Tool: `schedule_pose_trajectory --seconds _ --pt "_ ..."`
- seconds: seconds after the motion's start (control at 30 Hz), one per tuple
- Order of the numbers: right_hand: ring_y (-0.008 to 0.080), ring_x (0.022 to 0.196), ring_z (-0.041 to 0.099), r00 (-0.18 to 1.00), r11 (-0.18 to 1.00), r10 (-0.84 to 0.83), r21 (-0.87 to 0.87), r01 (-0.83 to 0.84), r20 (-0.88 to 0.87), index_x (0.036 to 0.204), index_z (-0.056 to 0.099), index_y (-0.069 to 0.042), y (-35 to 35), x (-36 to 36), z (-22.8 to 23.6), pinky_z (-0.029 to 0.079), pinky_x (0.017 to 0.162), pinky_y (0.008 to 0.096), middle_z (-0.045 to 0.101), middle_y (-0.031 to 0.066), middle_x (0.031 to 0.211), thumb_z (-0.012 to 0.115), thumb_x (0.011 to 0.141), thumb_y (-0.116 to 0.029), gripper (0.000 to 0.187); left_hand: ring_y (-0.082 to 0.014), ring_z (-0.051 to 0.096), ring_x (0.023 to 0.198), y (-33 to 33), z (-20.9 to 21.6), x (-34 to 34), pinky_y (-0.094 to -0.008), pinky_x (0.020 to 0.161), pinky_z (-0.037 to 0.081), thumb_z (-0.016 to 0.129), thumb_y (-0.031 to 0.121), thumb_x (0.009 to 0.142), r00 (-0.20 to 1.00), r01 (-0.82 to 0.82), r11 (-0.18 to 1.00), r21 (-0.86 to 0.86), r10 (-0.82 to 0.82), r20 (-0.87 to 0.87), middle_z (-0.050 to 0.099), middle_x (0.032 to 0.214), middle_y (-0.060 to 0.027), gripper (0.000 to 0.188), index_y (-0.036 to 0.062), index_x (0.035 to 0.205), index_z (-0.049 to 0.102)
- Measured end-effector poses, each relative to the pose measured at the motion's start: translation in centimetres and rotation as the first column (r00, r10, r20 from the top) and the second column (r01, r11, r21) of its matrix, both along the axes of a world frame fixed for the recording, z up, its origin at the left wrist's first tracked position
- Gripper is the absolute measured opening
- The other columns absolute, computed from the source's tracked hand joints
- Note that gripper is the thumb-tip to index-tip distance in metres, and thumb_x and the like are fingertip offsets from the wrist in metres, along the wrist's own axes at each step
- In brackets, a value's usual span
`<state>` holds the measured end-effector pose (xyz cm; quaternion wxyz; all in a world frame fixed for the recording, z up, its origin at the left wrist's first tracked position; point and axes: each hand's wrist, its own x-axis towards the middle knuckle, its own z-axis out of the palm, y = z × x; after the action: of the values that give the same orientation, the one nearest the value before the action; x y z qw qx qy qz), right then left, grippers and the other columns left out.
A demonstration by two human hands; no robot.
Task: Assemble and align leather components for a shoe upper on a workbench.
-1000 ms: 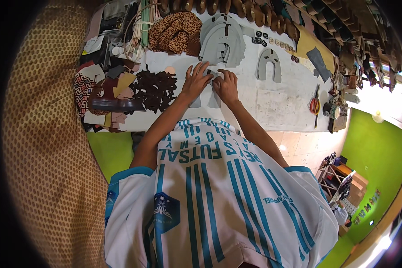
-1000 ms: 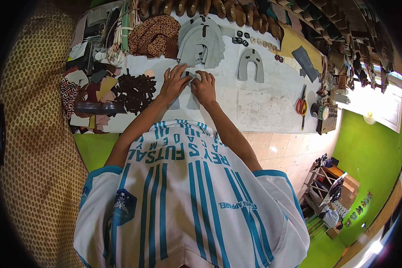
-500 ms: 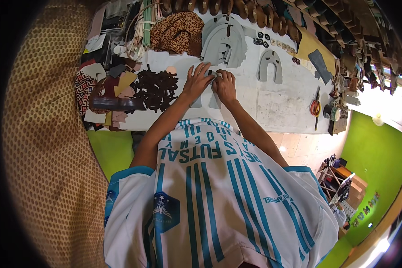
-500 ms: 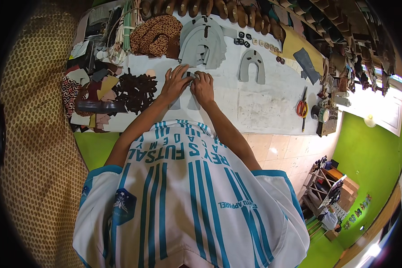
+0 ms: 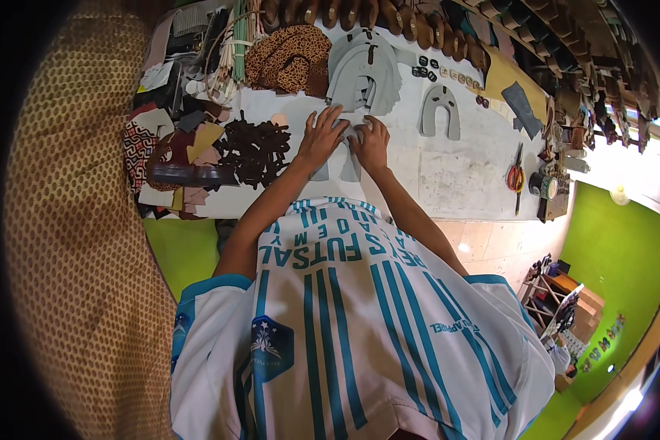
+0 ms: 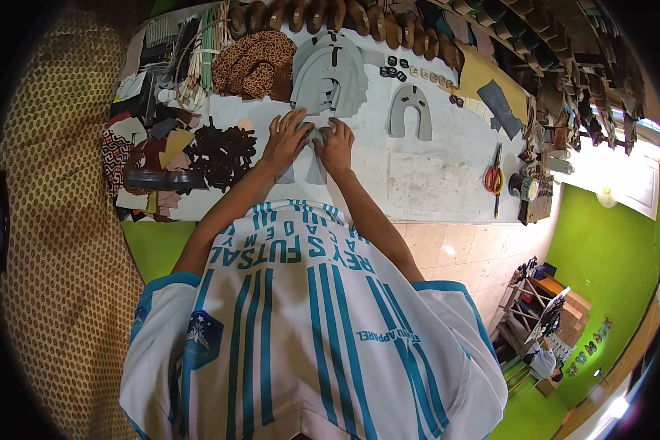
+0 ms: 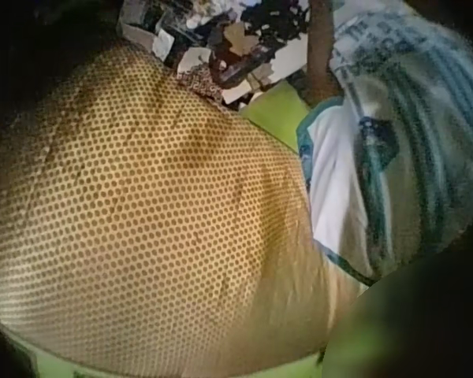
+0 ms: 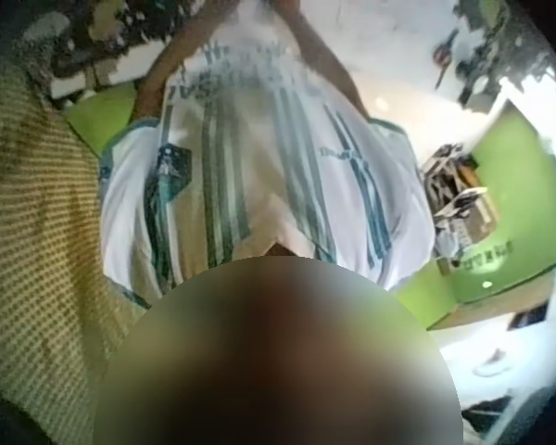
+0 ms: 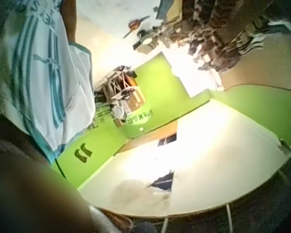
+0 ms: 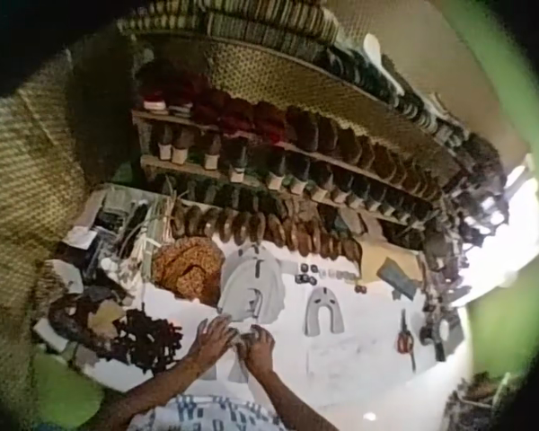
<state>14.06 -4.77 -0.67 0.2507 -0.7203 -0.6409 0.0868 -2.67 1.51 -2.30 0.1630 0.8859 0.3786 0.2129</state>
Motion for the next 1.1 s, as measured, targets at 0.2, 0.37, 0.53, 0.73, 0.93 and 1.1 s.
schedule_pose_trajectory --seconds 0.2,0.37,0.53,0.73,0.93,1.1 --pt "0.0344 0.128 0.046 0.988 0.987 0.148 -0.049 -0.151 -0.048 0.103 0.07 -0.009 0.5 0.8 1.6 0.034 0.109 0.0474 0.056 0.0113 0.132 0.078 0.078 -0.014 0.027 -0.0277 0.031 0.147 1.3 1.5 -0.3 -0.0553 0.118 0.019 0.078 0.024 0.083 0.996 -0.035 0.997 -0.063 0.04 0.074 0.042 0.154 -0.0052 0.03 0.0178 0.111 0.072" --pt "0.0342 0.127 0.047 0.977 0.974 0.196 0.127 -0.185 -0.083 0.101 0.069 -0.009 -1.3 0.2 7.7 0.035 0.109 0.0481 0.057 0.0094 0.131 0.078 0.076 -0.009 0.026 -0.0263 0.035 0.143 1.4 6.5 -2.2 -0.0543 0.117 0.018 0.082 0.018 0.076 0.988 0.108 0.991 -0.075 -0.098 0.123 0.047 0.15 -0.0012 0.023 0.0163 0.097 0.074" --pt "0.0324 0.127 0.049 0.978 0.939 0.207 0.284 -0.196 -0.009 0.1 0.069 -0.011 -2.4 -1.0 14.4 0.034 0.111 0.05 0.058 0.0074 0.131 0.078 0.072 -0.005 0.03 -0.0248 0.041 0.139 -0.6 12.8 -3.5 -0.0504 0.114 0.021 0.085 0.013 0.069 0.964 0.045 0.994 0.104 -0.071 0.255 0.055 0.142 0.0009 0.023 0.0183 0.089 0.075" --pt "0.0318 0.127 0.049 0.968 0.89 0.245 0.385 -0.245 0.05 0.1 0.072 -0.012 -2.4 -1.7 18.2 0.035 0.113 0.0525 0.058 0.0072 0.131 0.08 0.066 -0.001 0.036 -0.0247 0.043 0.137 -1.9 18.1 -4.4 -0.0481 0.112 0.022 0.086 0.013 0.068 0.934 -0.045 0.988 0.147 -0.01 0.356 0.058 0.139 0.0005 0.024 0.0193 0.089 0.076" --pt "0.0309 0.125 0.051 0.962 0.851 0.27 0.461 -0.254 0.033 0.098 0.073 -0.014 -2.9 -1.9 20.5 0.036 0.113 0.0527 0.06 0.0063 0.127 0.08 0.062 0.001 0.04 -0.0236 0.042 0.137 -3.1 21.9 -5.6 -0.0475 0.113 0.02 0.087 0.02 0.07 0.925 -0.044 0.981 0.189 -0.031 0.379 0.057 0.141 0.002 0.022 0.0192 0.089 0.077" --pt "0.031 0.124 0.052 0.959 0.809 0.276 0.523 -0.27 0.068 0.097 0.074 -0.015 -2.9 -2.4 23.2 0.038 0.112 0.0525 0.061 0.0058 0.126 0.079 0.06 0.003 0.041 -0.0228 0.041 0.137 -3.1 25.8 -7.6 -0.0454 0.114 0.018 0.088 0.028 0.073 0.853 0.065 0.998 0.017 -0.065 0.518 0.056 0.142 0.0032 0.024 0.0211 0.093 0.078"
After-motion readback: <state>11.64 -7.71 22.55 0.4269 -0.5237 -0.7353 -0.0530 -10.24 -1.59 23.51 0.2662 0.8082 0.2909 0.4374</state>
